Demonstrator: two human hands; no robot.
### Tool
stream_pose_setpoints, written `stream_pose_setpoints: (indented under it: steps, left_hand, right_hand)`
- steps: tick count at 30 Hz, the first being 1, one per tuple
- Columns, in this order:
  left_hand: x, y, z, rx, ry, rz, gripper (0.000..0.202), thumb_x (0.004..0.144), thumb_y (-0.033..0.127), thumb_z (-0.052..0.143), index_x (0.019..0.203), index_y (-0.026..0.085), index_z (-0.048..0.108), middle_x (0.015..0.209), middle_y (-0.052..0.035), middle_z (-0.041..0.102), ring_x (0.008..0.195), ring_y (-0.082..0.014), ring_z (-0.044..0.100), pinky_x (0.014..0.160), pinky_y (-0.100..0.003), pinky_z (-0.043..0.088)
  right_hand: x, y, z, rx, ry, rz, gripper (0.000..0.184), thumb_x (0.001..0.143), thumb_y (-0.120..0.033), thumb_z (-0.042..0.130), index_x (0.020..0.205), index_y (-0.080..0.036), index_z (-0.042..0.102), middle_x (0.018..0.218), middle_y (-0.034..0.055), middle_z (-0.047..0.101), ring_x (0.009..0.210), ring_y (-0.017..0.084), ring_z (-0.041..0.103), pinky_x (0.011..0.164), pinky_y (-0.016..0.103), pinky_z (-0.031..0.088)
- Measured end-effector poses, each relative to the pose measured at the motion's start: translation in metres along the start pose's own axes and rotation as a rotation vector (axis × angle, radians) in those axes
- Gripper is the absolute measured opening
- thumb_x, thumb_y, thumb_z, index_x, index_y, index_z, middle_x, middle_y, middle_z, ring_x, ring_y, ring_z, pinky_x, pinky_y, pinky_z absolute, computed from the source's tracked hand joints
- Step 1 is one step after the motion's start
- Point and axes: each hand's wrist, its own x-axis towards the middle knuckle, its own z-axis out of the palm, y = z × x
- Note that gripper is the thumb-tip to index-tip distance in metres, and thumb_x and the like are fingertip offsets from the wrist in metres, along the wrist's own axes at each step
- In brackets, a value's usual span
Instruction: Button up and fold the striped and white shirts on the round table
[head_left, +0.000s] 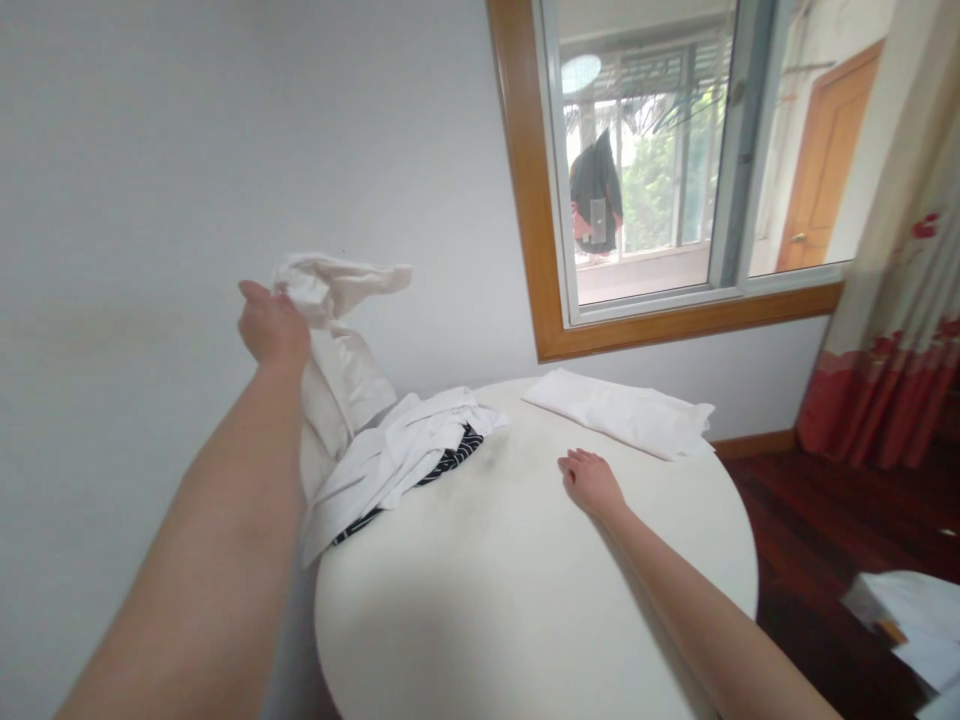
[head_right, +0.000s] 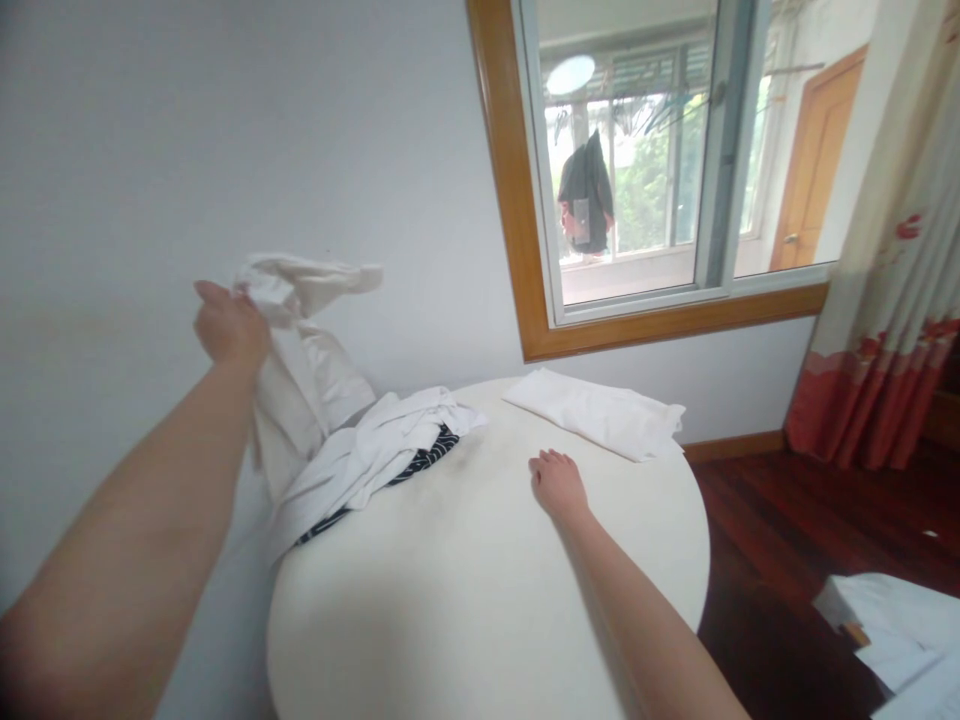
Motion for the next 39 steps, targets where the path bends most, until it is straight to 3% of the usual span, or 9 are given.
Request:
stream_pose_setpoints:
  steps: [9,14,17,22,24,27,31,36,39]
  left_hand:
    - [0.067,0.016,-0.142,0.173,0.146,0.235,0.055,0.097,0.041,0.021,0.11,-0.009,0.039,0.101,-0.0115,0.059,0.105,-0.0229,0.057,0.088,-0.043,0.04]
    - [0.056,0.061,-0.192,0.1,0.067,0.352,0.061,0.092,0.043,0.027,0.102,-0.014,0.047,0.1,-0.0128,0.058,0.112,-0.0298,0.052,0.09,-0.045,0.038]
    - [-0.004,0.098,-0.189,0.026,-0.138,0.458,0.043,0.09,0.032,0.039,0.109,-0.006,0.049,0.101,-0.0151,0.061,0.109,-0.0273,0.055,0.09,-0.042,0.041]
    - [-0.175,0.148,-0.158,-0.223,-0.555,0.627,0.023,0.091,0.027,0.04,0.105,0.013,0.051,0.092,-0.0104,0.065,0.089,-0.0228,0.063,0.077,-0.031,0.045]
    - [-0.242,0.161,-0.151,-0.367,-0.685,0.718,0.02,0.093,0.029,0.037,0.102,0.017,0.05,0.09,-0.0089,0.066,0.083,-0.0209,0.064,0.07,-0.029,0.044]
    - [-0.312,0.17,-0.15,-0.495,-0.765,0.785,0.021,0.095,0.034,0.034,0.096,0.019,0.049,0.092,-0.0086,0.065,0.082,-0.0204,0.063,0.064,-0.028,0.042]
    - [-0.333,0.167,-0.152,-0.623,-0.762,0.684,0.034,0.095,0.047,0.027,0.09,0.021,0.049,0.081,-0.0032,0.064,0.075,-0.0181,0.063,0.062,-0.026,0.04]
    - [-0.298,0.165,-0.145,-0.757,-0.723,0.3,0.043,0.088,0.061,0.036,0.104,0.023,0.049,0.095,-0.0044,0.066,0.077,-0.0173,0.064,0.07,-0.027,0.045]
    - [-0.281,0.174,-0.133,-0.899,-0.816,0.168,0.047,0.084,0.063,0.043,0.104,0.021,0.052,0.101,-0.0086,0.066,0.087,-0.0207,0.064,0.075,-0.031,0.048]
  right_hand:
    - [-0.001,0.003,0.002,0.018,-0.003,-0.01,0.037,0.085,-0.019,0.041,0.113,-0.024,0.065,0.129,0.0058,0.057,0.124,0.021,0.048,0.105,0.036,0.033]
    - [0.001,0.004,-0.013,0.401,0.071,0.052,0.038,0.092,-0.035,0.036,0.112,-0.022,0.065,0.122,0.0057,0.062,0.123,0.021,0.049,0.105,0.036,0.035]
    - [0.002,-0.005,-0.048,0.716,0.148,0.089,0.06,0.095,-0.053,0.017,0.127,-0.017,0.054,0.128,0.0106,0.057,0.122,0.022,0.05,0.1,0.038,0.04]
    - [-0.005,-0.033,-0.117,1.238,-0.102,0.111,0.08,0.087,-0.065,-0.007,0.146,-0.017,0.019,0.128,0.0157,0.056,0.107,0.021,0.062,0.084,0.038,0.051]
    - [-0.007,-0.042,-0.132,1.293,-0.135,0.14,0.08,0.087,-0.068,-0.001,0.143,-0.018,0.026,0.123,0.0151,0.059,0.102,0.021,0.064,0.082,0.037,0.052]
    - [-0.007,-0.044,-0.135,1.302,-0.05,0.177,0.065,0.088,-0.064,0.032,0.125,-0.014,0.051,0.11,0.0128,0.066,0.095,0.023,0.065,0.083,0.037,0.052]
    - [-0.008,-0.035,-0.127,1.307,0.2,0.141,0.05,0.079,-0.051,0.055,0.112,-0.014,0.059,0.104,0.0082,0.069,0.099,0.025,0.063,0.089,0.039,0.049]
    - [-0.011,-0.042,-0.134,1.345,0.282,-0.003,0.051,0.076,-0.05,0.061,0.115,-0.017,0.056,0.113,0.0072,0.066,0.108,0.025,0.059,0.091,0.038,0.047]
    - [-0.014,-0.058,-0.142,1.285,0.29,-0.115,0.052,0.075,-0.049,0.063,0.117,-0.019,0.055,0.116,0.0078,0.064,0.107,0.026,0.058,0.091,0.038,0.047]
